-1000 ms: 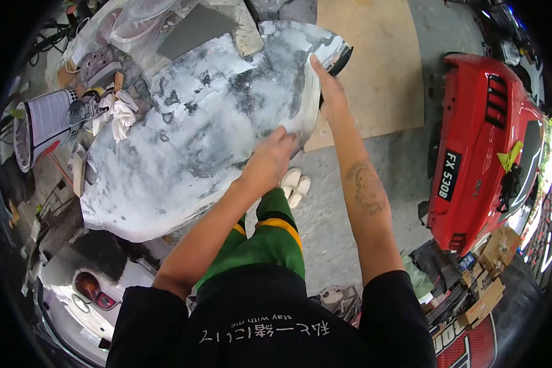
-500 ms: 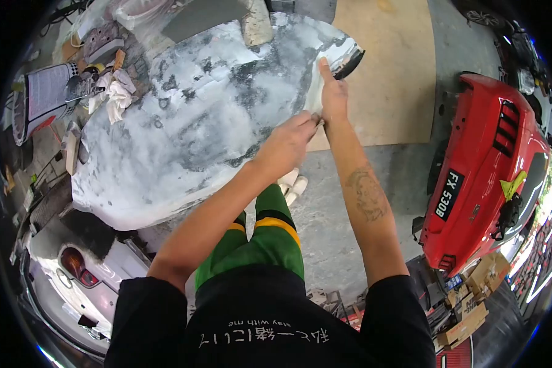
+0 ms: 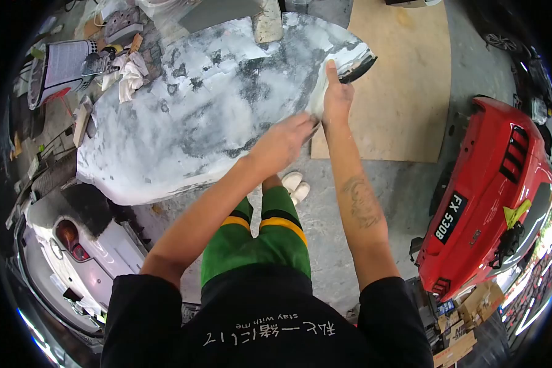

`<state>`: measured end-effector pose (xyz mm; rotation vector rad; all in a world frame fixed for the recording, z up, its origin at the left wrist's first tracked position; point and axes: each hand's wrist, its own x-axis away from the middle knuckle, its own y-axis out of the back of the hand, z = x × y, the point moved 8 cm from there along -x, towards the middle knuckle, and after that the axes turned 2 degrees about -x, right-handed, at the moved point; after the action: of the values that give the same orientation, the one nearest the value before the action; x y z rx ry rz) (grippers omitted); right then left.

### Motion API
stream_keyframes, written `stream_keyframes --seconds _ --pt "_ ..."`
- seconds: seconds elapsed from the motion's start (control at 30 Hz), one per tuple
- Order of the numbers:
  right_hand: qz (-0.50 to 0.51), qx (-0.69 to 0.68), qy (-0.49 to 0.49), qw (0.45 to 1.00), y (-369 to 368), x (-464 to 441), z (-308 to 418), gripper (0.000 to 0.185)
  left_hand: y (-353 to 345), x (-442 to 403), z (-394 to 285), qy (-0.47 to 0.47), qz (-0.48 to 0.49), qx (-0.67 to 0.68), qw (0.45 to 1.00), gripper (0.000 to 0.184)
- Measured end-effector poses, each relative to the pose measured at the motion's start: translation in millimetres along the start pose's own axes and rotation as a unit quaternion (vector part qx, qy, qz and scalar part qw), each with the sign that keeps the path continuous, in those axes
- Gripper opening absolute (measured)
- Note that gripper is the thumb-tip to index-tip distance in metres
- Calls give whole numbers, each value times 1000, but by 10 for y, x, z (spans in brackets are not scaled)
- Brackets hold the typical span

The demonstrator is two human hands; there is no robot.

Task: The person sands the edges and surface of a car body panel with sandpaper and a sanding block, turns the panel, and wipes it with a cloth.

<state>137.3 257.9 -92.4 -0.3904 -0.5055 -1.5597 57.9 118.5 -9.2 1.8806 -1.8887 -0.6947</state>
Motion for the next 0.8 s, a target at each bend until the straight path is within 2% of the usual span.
stream_keyframes --seconds 0.07,0.13,0.17,0.23,0.27,0.3,0.37,0.4,0.47,0.53,0.6,0.7,0.73,0.77,0.8 --pt "5 4 -12 1000 21 -49 -26 54 -31 -40 8 9 -3 12 1000 33" --pt "7 -7 54 998 14 -159 -90 55 -23 189 -138 -91 -19 -126 988 42" --pt "10 -9 57 998 -5 -156 -37 55 -28 156 -129 -92 -21 -130 987 42" --pt "-1 11 42 999 4 -24 51 60 -132 119 85 29 27 -49 998 48" --pt "-32 59 -32 997 59 27 14 58 -95 -19 66 -14 -18 -30 999 48" --pt "-33 59 -34 997 74 22 -58 58 -76 16 53 -13 -17 -29 999 48" --pt "13 -10 1 1000 4 -64 -68 57 -150 39 137 52 53 -9 997 48" --pt "2 -17 30 999 -4 -67 -27 57 -134 87 103 51 51 -9 997 48" --pt "-5 3 25 1000 11 15 99 58 -45 185 -30 -19 16 24 999 39" --pt "-11 27 12 1000 24 114 85 59 -13 -69 -41 -3 2 12 1000 35" --pt "22 -13 -39 999 14 33 -21 57 13 -159 12 1 -18 -4 1000 31" --pt "45 -80 -59 994 44 -198 -177 55 -87 -106 38 -21 -16 -48 998 27" --pt "110 -248 -97 958 -50 -288 -183 54 -91 -97 39 -8 -14 -55 998 28" --pt "112 -247 -96 958 -76 -331 -171 54 -94 -72 31 6 -10 -61 998 29" --pt "52 -223 -82 970 -11 -403 -140 52 -43 0 -4 4 -11 -61 998 29"
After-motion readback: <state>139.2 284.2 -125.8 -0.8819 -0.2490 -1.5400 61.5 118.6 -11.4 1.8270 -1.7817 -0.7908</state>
